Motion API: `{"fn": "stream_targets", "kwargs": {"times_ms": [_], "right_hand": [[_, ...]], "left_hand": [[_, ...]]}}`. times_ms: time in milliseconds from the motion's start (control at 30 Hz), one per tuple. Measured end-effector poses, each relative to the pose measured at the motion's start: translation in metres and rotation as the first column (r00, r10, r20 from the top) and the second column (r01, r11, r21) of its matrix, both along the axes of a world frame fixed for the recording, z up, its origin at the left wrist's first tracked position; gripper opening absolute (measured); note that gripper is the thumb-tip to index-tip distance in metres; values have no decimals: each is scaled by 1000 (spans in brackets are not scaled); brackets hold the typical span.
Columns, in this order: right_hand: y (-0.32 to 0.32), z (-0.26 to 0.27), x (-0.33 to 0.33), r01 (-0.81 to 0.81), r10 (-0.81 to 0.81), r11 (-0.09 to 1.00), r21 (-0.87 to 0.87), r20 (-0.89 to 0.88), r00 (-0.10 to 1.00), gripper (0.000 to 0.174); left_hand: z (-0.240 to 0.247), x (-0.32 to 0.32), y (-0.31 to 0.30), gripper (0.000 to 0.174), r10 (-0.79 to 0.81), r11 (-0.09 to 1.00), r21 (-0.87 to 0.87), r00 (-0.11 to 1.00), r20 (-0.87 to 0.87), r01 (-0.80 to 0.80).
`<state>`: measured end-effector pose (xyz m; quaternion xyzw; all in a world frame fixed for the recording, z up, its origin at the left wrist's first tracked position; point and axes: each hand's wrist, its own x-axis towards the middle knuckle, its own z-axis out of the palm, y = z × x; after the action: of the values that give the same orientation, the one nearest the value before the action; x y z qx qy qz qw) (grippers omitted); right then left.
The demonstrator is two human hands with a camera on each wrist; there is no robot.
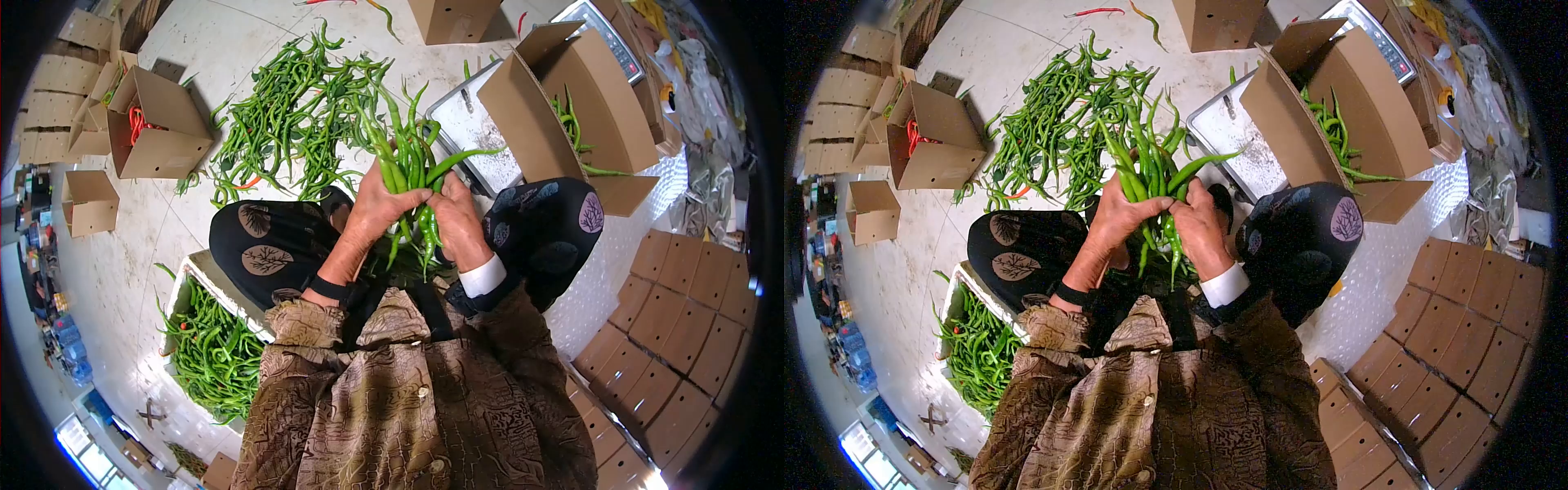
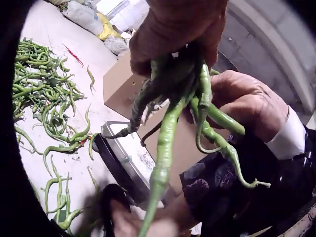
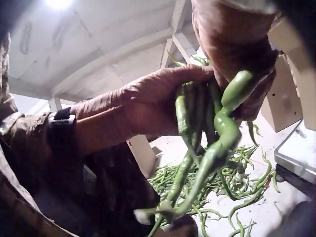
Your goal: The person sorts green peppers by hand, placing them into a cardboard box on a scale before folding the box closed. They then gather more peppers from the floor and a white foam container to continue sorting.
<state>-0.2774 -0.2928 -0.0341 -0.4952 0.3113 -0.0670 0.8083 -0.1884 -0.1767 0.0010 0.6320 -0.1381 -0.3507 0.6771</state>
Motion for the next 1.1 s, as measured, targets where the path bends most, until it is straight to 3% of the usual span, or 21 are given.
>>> {"fn": "stream_targets", "kwargs": {"times_ms": [100, 200, 267, 400, 467, 500, 533, 567, 600, 633, 700, 733, 767, 833, 867, 900, 933, 967, 1033, 1100], "right_hand": [[0, 6, 1, -4, 5, 1000, -24, 29, 1000, 37], [-1, 7, 4, -13, 8, 995, 99, 56, 998, 34], [-7, -2, 1, 56, -91, 977, 204, 164, 982, 31], [-30, -38, -20, 73, -77, 955, 287, 5, 997, 31], [-33, -46, -28, 118, -85, 978, 173, -191, 978, 36], [-32, -50, -32, 120, -86, 978, 173, -193, 977, 36], [-28, -49, -35, -92, 72, 995, -40, -361, 930, 42], [-30, -73, -44, -297, 133, 903, -310, -457, 879, 51], [-31, -97, -54, -480, 118, 702, -526, -578, 807, 61], [-28, -78, -47, -483, 123, 700, -527, -577, 808, 61], [-14, 5, -27, -169, 125, 917, -361, -142, 982, 70], [-16, 27, -22, -254, 223, 801, -543, -125, 967, 72], [-16, 38, -14, -248, 212, 801, -545, -130, 969, 72], [-8, 52, 2, -412, 483, 724, -553, -20, 875, 69], [1, 54, 7, -321, 410, 849, -419, 140, 901, 67], [8, 54, 13, -238, 308, 937, -254, 287, 907, 64], [11, 51, 15, -201, 220, 975, -98, 278, 935, 61], [10, 51, 16, -204, 222, 975, -91, 277, 935, 61], [3, 54, 17, -235, 190, 959, 160, 256, 948, 56], [0, 54, 14, -237, 194, 957, 165, 238, 952, 51]], "left_hand": [[-6, -2, 1, 85, 11, 999, 37, 991, 133, -16], [0, 2, 3, 85, 47, 999, -18, 995, 84, -46], [20, 4, 5, 86, 165, 983, -62, 981, -98, -171], [10, 9, 16, 83, 299, 952, -44, 949, -104, -304], [10, 7, 16, 85, 307, 941, -97, 938, -159, -325], [9, 5, 15, 87, 310, 927, -147, 926, -215, -344], [12, 4, 16, 87, 306, 929, -148, 927, -216, -341], [19, 6, 17, 88, 275, 936, -159, 935, -223, -314], [23, 9, 18, 89, 248, 942, -170, 941, -230, -290], [20, 11, 19, 89, 253, 940, -170, 940, -228, -295], [12, 11, 22, 87, 234, 959, -129, 960, -154, -254], [15, 6, 20, 84, 234, 955, -147, 959, -161, -258], [16, 2, 18, 84, 223, 957, -150, 961, -166, -248], [19, -4, 13, 77, 88, 952, -251, 941, -328, -177], [19, -9, 12, 73, 22, 952, -285, 951, -308, -115], [5, -13, 9, 72, 24, 926, -327, 896, -444, -187], [3, -14, 8, 71, 10, 915, -352, 885, -466, -196], [2, -16, 9, 70, -2, 904, -373, 872, -489, -208], [5, -15, 8, 66, 3, 905, -376, 887, -461, -198], [7, -17, 5, 62, 0, 904, -386, 903, -430, -184]]}}
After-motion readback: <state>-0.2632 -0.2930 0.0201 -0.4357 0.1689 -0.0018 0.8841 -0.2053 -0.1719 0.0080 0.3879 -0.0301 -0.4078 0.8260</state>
